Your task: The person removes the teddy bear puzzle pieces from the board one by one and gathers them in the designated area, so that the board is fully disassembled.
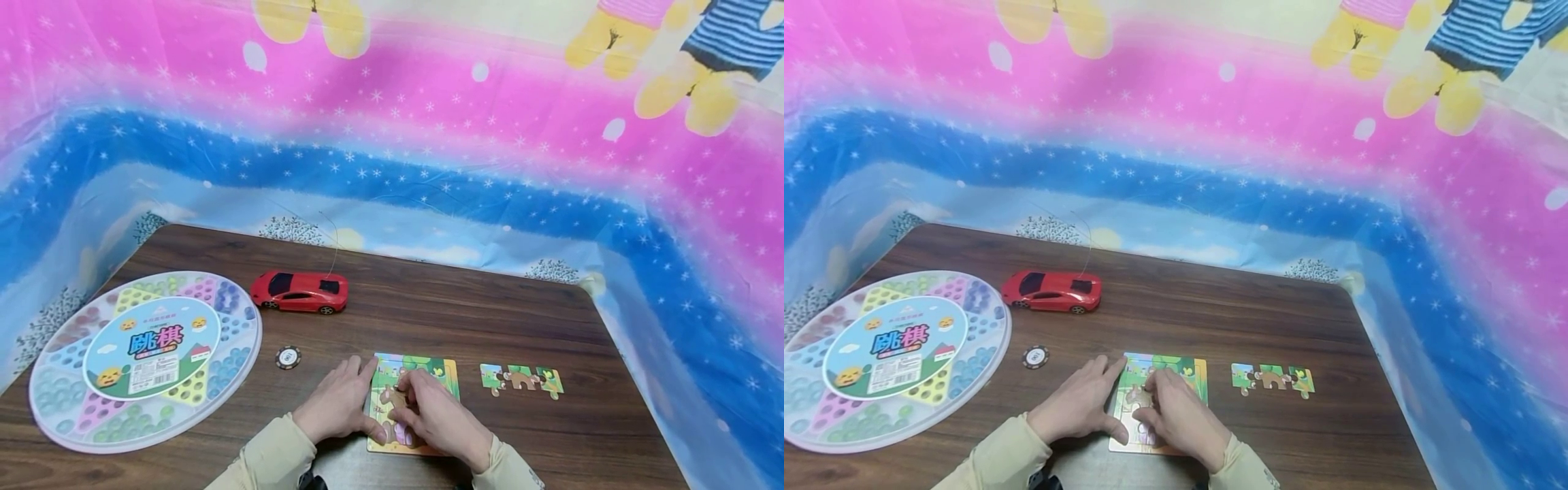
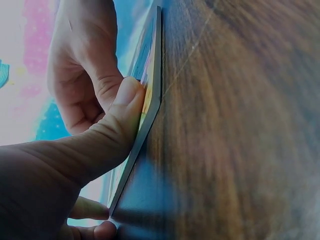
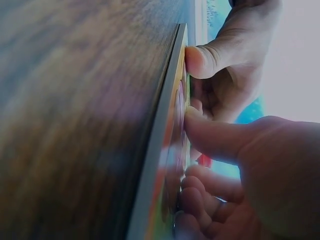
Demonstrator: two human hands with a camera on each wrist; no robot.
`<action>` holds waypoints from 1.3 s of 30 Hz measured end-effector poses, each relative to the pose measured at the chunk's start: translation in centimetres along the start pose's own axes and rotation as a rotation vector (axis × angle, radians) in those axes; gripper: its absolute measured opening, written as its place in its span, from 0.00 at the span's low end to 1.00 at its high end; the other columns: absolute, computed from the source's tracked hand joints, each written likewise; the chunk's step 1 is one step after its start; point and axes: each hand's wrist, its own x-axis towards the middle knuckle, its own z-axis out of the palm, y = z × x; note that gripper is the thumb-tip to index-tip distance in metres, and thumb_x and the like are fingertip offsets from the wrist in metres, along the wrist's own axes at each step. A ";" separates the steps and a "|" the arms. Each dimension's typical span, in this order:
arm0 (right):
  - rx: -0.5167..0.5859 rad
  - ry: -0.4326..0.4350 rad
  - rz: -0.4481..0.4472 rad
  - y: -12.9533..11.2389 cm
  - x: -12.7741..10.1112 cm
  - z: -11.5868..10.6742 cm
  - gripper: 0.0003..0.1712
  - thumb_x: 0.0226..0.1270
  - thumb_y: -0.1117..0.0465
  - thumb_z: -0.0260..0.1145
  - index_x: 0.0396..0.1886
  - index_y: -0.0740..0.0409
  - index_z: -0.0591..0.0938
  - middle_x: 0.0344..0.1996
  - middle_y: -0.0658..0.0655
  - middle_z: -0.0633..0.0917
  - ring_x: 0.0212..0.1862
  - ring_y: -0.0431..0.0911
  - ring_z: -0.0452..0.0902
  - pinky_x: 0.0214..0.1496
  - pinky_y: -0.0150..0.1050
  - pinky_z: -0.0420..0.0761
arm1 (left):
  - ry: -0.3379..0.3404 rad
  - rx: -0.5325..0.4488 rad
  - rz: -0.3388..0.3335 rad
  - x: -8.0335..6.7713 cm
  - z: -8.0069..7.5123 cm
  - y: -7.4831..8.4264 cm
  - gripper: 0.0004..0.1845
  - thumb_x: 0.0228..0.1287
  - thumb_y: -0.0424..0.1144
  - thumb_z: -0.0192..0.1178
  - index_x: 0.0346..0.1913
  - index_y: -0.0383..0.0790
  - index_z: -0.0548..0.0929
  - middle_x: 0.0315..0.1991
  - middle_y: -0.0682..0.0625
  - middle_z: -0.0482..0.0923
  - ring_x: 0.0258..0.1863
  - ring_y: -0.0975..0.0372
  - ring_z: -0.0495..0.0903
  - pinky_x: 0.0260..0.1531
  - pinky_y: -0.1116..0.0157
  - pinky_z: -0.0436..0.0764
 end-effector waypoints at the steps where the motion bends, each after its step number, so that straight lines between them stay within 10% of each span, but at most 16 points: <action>1: -0.001 -0.003 -0.003 0.0 0.0 0.0 0.14 0.65 0.54 0.69 0.42 0.52 0.74 0.32 0.47 0.71 0.32 0.37 0.66 0.32 0.31 0.70 | 0.000 0.000 0.000 0.0 0.0 0.0 0.64 0.31 0.66 0.75 0.68 0.26 0.66 0.39 0.45 0.67 0.34 0.57 0.65 0.35 0.59 0.70; 39: 0.064 -0.028 -0.018 0.3 0.3 0.0 0.14 0.66 0.54 0.67 0.43 0.53 0.72 0.32 0.49 0.71 0.30 0.37 0.66 0.31 0.31 0.70 | -0.010 -0.006 -0.006 0.0 0.0 0.0 0.64 0.31 0.67 0.74 0.69 0.26 0.65 0.37 0.47 0.65 0.32 0.58 0.62 0.32 0.62 0.67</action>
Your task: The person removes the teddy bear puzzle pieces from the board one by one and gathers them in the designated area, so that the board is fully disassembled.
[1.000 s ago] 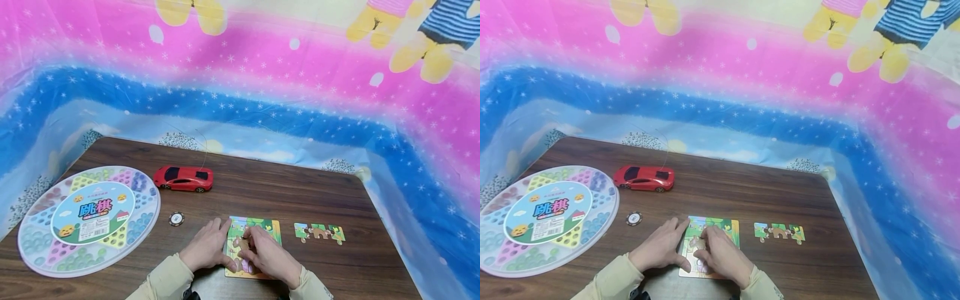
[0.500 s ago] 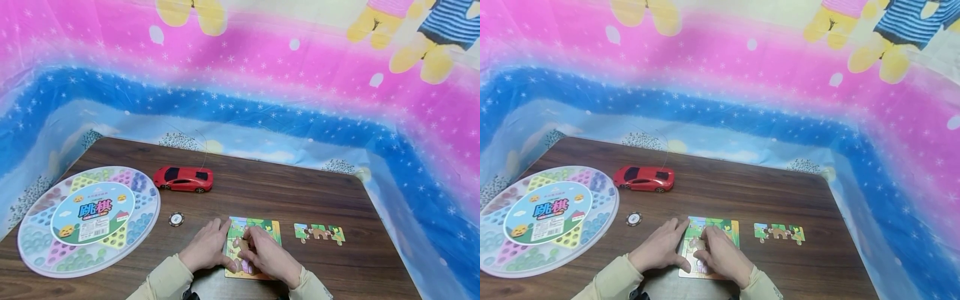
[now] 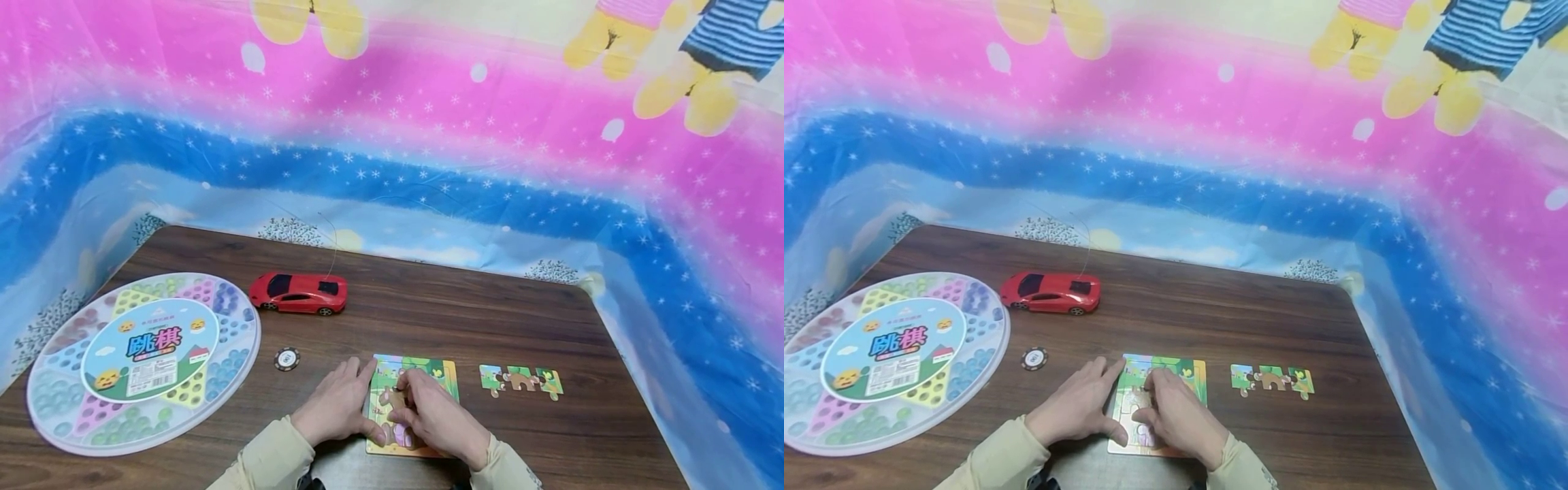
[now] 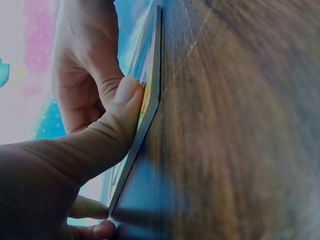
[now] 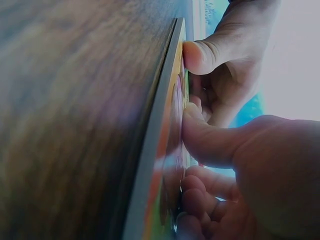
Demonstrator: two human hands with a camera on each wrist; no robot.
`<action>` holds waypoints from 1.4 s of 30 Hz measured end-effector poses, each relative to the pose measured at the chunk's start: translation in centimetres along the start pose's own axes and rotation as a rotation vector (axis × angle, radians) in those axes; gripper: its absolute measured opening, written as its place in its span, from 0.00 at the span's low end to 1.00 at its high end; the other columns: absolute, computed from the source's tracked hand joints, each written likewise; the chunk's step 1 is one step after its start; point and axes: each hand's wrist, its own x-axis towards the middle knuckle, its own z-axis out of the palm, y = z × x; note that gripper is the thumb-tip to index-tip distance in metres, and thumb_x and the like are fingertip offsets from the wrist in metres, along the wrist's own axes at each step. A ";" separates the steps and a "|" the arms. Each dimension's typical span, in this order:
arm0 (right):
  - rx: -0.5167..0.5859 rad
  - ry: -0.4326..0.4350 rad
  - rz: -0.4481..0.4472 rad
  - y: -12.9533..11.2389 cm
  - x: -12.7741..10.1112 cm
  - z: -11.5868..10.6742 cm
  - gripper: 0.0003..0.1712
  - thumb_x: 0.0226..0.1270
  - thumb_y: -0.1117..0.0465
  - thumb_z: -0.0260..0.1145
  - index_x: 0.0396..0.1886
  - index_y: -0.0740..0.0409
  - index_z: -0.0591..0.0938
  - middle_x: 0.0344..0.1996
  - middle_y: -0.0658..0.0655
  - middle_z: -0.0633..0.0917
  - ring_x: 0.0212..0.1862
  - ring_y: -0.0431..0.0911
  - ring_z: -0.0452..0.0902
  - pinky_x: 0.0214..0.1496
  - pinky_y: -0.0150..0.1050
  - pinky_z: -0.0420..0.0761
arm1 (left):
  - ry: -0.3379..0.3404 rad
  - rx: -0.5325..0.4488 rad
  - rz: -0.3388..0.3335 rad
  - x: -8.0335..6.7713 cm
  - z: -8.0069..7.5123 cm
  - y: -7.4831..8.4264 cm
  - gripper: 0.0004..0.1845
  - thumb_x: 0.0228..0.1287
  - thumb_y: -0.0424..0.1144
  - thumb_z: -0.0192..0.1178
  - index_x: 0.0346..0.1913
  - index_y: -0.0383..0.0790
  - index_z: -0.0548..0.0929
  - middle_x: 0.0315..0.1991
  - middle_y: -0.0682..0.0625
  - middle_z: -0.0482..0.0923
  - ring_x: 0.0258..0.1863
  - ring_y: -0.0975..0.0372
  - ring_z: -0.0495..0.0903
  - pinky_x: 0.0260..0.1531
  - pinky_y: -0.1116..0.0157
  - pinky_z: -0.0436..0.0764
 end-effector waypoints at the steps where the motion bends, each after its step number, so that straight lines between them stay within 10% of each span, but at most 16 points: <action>1: 0.002 0.001 0.000 0.0 0.0 0.0 0.14 0.66 0.55 0.67 0.43 0.53 0.72 0.32 0.49 0.71 0.30 0.37 0.66 0.31 0.31 0.70 | 0.000 0.000 0.000 0.0 0.0 0.0 0.64 0.31 0.67 0.74 0.69 0.26 0.65 0.37 0.47 0.66 0.33 0.58 0.62 0.32 0.62 0.67; 42: 0.047 0.028 0.063 -0.2 -0.1 0.1 0.18 0.64 0.54 0.69 0.44 0.51 0.69 0.36 0.49 0.69 0.34 0.39 0.68 0.33 0.32 0.72 | 0.004 0.005 0.006 -0.1 -0.1 0.0 0.63 0.32 0.67 0.74 0.68 0.26 0.65 0.34 0.49 0.63 0.32 0.59 0.61 0.31 0.64 0.65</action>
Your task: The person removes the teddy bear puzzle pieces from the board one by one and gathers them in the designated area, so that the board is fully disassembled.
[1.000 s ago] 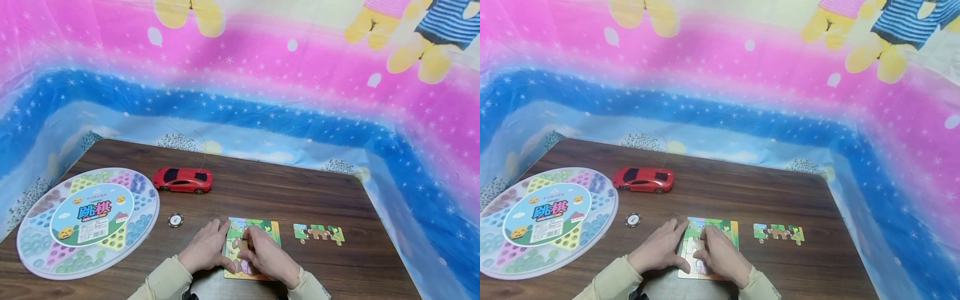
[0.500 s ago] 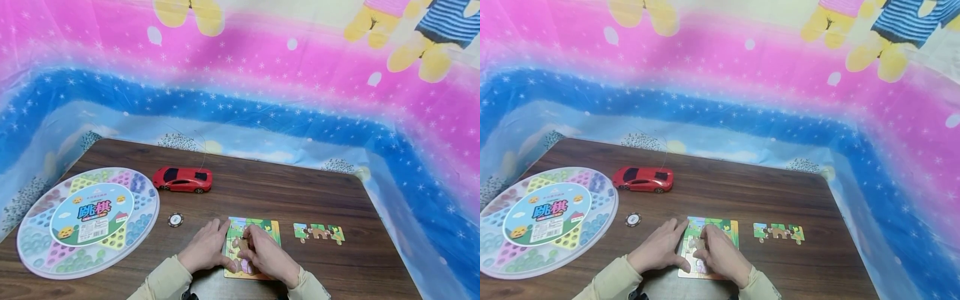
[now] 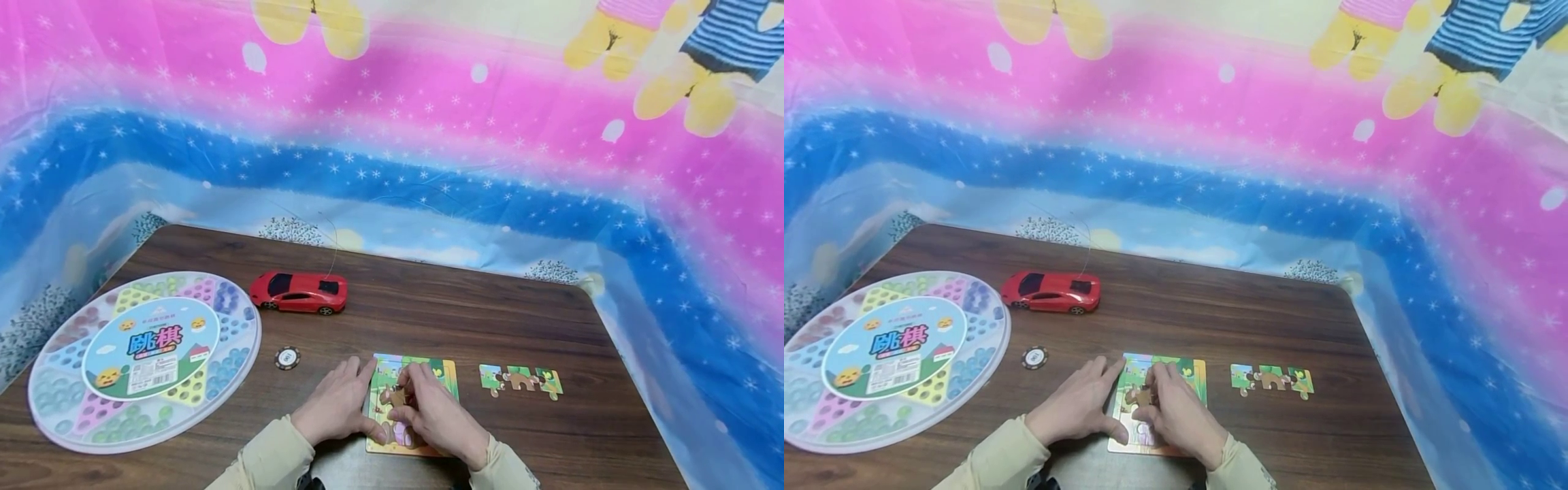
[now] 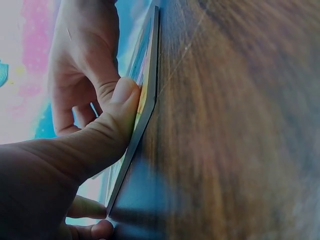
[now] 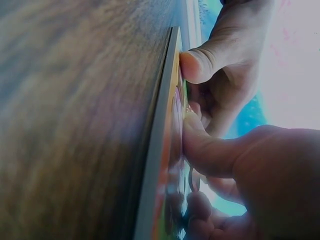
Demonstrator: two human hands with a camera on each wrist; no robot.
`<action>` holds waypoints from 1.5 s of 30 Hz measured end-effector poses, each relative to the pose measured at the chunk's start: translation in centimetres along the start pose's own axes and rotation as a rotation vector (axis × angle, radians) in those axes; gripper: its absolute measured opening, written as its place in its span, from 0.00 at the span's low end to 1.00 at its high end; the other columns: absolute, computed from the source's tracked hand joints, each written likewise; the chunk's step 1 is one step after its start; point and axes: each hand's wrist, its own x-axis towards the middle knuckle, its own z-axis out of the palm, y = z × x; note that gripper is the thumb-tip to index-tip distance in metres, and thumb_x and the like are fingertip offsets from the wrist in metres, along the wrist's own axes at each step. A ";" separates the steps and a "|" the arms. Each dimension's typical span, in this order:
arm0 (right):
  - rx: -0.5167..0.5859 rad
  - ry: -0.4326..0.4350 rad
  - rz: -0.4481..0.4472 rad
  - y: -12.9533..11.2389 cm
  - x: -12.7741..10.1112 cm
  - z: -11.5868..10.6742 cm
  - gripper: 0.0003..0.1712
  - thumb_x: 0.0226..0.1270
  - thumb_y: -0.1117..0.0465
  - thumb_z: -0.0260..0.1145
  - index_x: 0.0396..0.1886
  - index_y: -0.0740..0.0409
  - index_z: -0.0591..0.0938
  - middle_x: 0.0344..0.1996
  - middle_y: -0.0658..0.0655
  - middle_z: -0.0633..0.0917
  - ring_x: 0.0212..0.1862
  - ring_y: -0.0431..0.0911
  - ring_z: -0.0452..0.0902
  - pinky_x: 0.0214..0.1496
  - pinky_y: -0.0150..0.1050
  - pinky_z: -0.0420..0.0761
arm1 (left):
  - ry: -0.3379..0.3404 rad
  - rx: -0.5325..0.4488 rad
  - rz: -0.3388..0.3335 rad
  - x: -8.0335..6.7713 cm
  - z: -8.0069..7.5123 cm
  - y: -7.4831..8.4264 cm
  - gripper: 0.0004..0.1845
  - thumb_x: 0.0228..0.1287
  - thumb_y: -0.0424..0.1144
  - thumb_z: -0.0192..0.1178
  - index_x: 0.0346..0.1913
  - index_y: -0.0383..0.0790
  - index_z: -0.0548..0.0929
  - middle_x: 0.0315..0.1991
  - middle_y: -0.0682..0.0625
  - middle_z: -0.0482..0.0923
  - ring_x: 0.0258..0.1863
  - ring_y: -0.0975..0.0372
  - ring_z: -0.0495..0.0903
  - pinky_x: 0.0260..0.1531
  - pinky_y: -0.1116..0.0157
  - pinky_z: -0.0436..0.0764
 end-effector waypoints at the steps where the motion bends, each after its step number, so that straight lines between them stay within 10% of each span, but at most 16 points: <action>1: 0.014 0.003 0.001 0.0 0.0 0.0 0.18 0.63 0.55 0.70 0.44 0.52 0.69 0.36 0.49 0.69 0.34 0.39 0.68 0.33 0.32 0.72 | 0.000 0.001 0.000 0.0 0.0 0.0 0.63 0.33 0.67 0.73 0.68 0.26 0.66 0.34 0.48 0.64 0.32 0.59 0.61 0.31 0.63 0.65; 45: 0.167 0.028 0.013 0.1 -0.4 -0.1 0.09 0.67 0.63 0.65 0.34 0.52 0.71 0.28 0.46 0.78 0.26 0.34 0.73 0.26 0.30 0.73 | 0.047 0.027 0.029 0.0 0.3 0.2 0.59 0.39 0.67 0.70 0.66 0.25 0.67 0.34 0.46 0.66 0.29 0.59 0.62 0.28 0.63 0.66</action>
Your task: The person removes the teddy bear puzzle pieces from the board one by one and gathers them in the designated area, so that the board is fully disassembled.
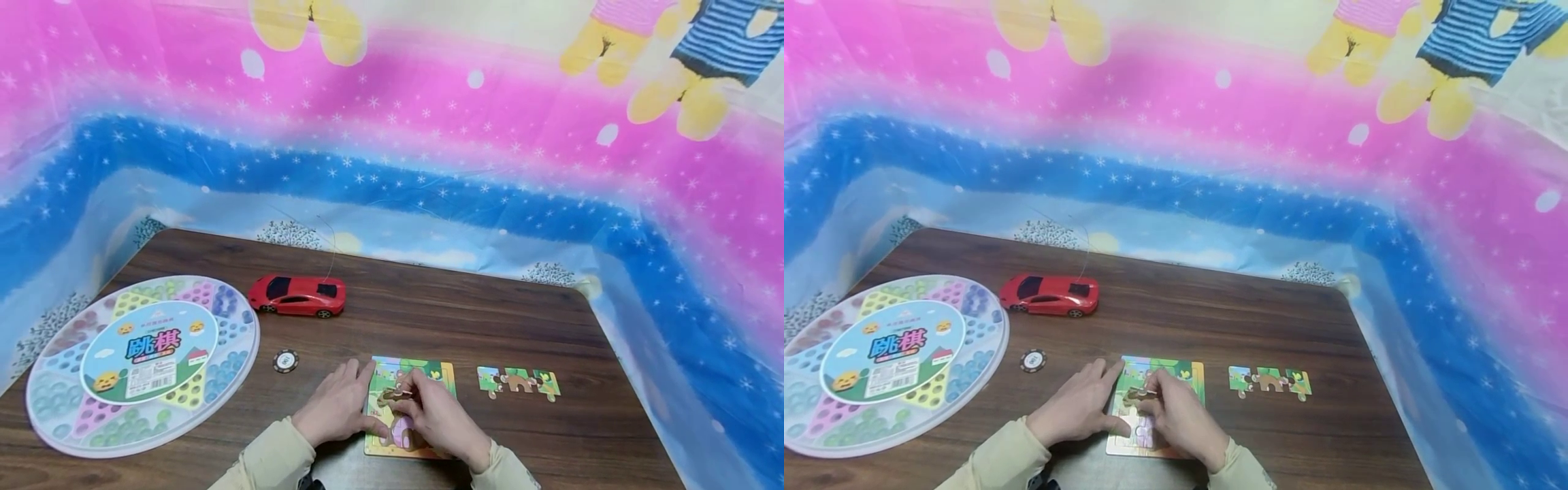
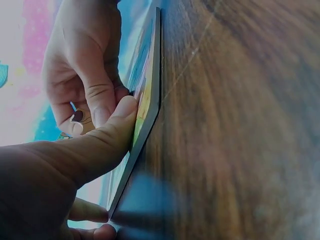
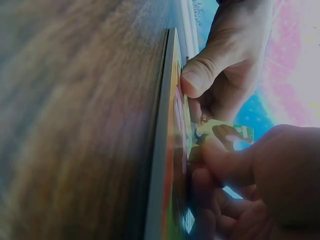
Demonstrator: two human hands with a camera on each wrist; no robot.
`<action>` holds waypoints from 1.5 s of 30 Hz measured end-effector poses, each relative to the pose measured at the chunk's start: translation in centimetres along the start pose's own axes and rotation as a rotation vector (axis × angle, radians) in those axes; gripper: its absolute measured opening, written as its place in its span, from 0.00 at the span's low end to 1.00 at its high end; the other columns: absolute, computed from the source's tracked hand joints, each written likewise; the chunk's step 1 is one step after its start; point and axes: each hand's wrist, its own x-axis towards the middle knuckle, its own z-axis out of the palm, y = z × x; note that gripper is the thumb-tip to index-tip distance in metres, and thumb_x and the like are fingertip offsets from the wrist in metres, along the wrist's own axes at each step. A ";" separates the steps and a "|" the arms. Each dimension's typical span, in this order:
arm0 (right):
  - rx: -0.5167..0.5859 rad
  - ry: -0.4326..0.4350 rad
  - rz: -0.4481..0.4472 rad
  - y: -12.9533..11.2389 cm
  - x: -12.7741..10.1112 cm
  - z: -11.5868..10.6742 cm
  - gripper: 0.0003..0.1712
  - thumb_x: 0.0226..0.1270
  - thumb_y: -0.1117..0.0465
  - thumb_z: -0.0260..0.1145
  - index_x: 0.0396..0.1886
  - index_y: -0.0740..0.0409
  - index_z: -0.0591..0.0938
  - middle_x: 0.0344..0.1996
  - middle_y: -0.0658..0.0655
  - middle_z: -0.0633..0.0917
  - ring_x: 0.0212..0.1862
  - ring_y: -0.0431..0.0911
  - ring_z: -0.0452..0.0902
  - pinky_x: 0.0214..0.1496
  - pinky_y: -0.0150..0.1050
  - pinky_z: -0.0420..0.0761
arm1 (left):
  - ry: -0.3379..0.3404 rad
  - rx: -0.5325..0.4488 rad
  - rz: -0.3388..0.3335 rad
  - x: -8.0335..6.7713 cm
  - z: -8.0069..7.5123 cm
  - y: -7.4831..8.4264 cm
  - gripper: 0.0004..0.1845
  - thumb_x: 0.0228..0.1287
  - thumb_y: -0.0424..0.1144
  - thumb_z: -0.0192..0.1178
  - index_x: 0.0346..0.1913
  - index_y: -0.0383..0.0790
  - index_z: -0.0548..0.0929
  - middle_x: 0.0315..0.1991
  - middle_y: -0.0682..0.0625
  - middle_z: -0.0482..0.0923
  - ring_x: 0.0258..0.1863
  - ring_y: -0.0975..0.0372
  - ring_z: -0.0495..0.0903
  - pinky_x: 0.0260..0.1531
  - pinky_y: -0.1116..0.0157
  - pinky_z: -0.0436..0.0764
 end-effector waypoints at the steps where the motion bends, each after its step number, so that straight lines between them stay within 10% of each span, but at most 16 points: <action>1: 0.017 -0.005 0.007 0.0 0.0 0.0 0.09 0.68 0.63 0.64 0.34 0.53 0.71 0.28 0.46 0.78 0.26 0.34 0.73 0.26 0.30 0.73 | -0.002 -0.003 -0.001 0.0 0.0 0.0 0.59 0.38 0.67 0.70 0.66 0.25 0.67 0.34 0.46 0.67 0.29 0.59 0.62 0.28 0.63 0.66; 15: 0.205 0.003 0.060 0.3 -0.5 -0.9 0.06 0.69 0.58 0.64 0.41 0.50 0.76 0.32 0.50 0.83 0.30 0.44 0.78 0.27 0.35 0.76 | -0.009 -0.008 -0.008 0.0 0.1 -0.2 0.60 0.38 0.68 0.70 0.67 0.25 0.66 0.37 0.44 0.68 0.32 0.58 0.64 0.31 0.61 0.68; 30: 0.118 0.334 0.100 1.7 -3.2 -6.5 0.13 0.66 0.48 0.65 0.47 0.45 0.80 0.26 0.51 0.80 0.25 0.46 0.72 0.27 0.36 0.71 | -0.018 -0.034 -0.008 0.0 -0.1 -0.2 0.61 0.38 0.68 0.70 0.68 0.25 0.65 0.36 0.44 0.67 0.31 0.59 0.62 0.29 0.63 0.65; 45: -0.012 0.214 0.366 6.9 -8.6 -10.5 0.14 0.61 0.54 0.71 0.42 0.54 0.80 0.24 0.50 0.81 0.27 0.45 0.77 0.29 0.36 0.74 | -0.023 -0.046 0.003 -0.1 0.1 -0.1 0.61 0.40 0.69 0.69 0.68 0.24 0.64 0.36 0.44 0.67 0.30 0.59 0.60 0.27 0.65 0.62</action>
